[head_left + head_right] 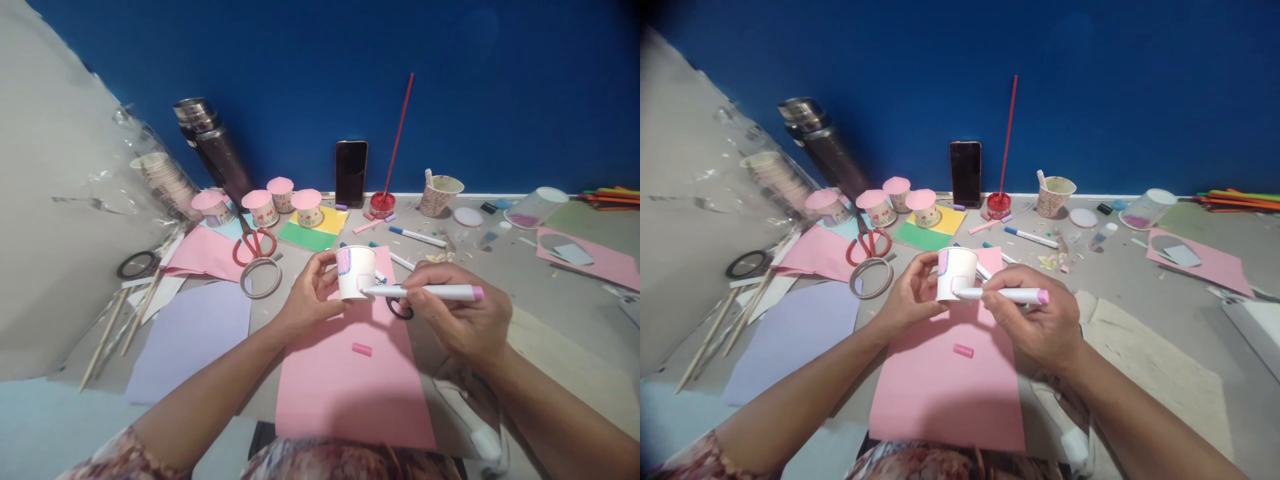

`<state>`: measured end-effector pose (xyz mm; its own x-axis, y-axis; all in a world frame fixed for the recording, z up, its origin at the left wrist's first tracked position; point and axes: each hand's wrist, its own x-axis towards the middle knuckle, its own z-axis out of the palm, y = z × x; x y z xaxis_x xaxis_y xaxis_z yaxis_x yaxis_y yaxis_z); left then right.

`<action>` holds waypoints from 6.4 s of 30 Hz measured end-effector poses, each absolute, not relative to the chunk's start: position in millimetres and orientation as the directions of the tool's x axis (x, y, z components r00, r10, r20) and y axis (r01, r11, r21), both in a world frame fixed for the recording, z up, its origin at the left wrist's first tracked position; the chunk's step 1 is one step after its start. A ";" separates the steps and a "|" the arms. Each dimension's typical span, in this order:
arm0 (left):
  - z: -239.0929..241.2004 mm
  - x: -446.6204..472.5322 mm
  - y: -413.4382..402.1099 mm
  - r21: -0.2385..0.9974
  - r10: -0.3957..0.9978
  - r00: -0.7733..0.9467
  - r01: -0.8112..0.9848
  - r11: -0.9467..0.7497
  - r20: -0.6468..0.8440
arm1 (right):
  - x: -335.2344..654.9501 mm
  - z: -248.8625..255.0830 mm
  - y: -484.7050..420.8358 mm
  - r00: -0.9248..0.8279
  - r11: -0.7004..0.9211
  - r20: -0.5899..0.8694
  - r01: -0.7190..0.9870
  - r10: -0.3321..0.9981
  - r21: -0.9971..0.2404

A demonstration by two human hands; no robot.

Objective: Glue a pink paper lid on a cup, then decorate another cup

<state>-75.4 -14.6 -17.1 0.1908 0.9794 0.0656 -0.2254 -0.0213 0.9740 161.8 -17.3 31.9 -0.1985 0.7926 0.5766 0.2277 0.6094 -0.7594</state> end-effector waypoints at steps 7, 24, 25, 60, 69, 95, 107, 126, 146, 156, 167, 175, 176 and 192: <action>-16.9 -74.4 -14.9 0.978 0.982 0.171 -0.206 -0.044 0.080 | 162.2 31.4 -16.6 -0.204 0.595 0.559 0.257 0.803 -0.761; -16.9 -77.1 -14.0 0.964 0.987 0.153 -0.266 -0.008 0.051 | 168.4 39.5 -15.4 -0.139 0.581 0.570 0.334 0.810 -0.743; -17.1 -77.3 -13.9 0.963 0.987 0.153 -0.268 -0.007 0.050 | 168.6 39.5 -15.2 -0.138 0.575 0.564 0.332 0.814 -0.748; -16.6 -74.8 -15.9 0.949 0.981 0.181 -0.315 -0.012 0.072 | 168.7 39.6 -12.7 -0.050 0.548 0.565 0.327 0.823 -0.770; -17.6 -75.1 -15.3 0.951 0.978 0.189 -0.309 -0.025 0.088 | 167.9 39.3 -12.6 -0.042 0.528 0.544 0.316 0.838 -0.788; -19.6 -75.5 -16.1 0.960 0.976 0.201 -0.277 -0.028 0.086 | 167.0 41.4 -12.2 -0.022 0.499 0.524 0.341 0.852 -0.797; -19.5 -76.1 -17.0 0.961 0.975 0.204 -0.276 -0.028 0.087 | 166.7 42.5 -11.9 -0.014 0.488 0.519 0.364 0.855 -0.793; -12.7 -73.0 -19.6 0.980 0.966 0.216 -0.173 -0.103 0.140 | 164.1 41.9 -13.1 -0.070 0.503 0.512 0.342 0.856 -0.793; -15.0 -74.5 -20.0 0.976 0.970 0.203 -0.195 -0.095 0.135 | 168.5 40.1 -12.6 -0.019 0.484 0.524 0.411 0.851 -0.772; -19.1 -75.5 -19.3 0.977 0.961 0.217 -0.161 -0.140 0.174 | 167.2 40.9 -13.1 -0.080 0.519 0.531 0.376 0.844 -0.768; -22.9 -74.5 -18.8 0.971 0.947 0.230 -0.137 -0.196 0.224 | 165.4 38.6 -12.8 -0.118 0.552 0.552 0.375 0.826 -0.745; -21.8 -74.0 -19.1 0.976 0.953 0.226 -0.130 -0.175 0.201 | 166.6 38.7 -12.3 -0.122 0.550 0.547 0.356 0.828 -0.755; -21.7 -74.1 -19.2 0.976 0.954 0.226 -0.131 -0.172 0.198 | 166.9 39.1 -12.6 -0.117 0.547 0.545 0.352 0.830 -0.759; -23.9 -74.5 -18.9 0.976 0.956 0.223 -0.144 -0.163 0.192 | 167.3 40.4 -13.6 -0.074 0.535 0.544 0.332 0.836 -0.777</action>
<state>-74.5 -18.9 -23.9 0.2234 0.9556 0.1922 -0.1441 -0.1626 0.9761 167.3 -13.6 40.4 -0.0744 0.8360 0.5437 0.3324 0.5348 -0.7768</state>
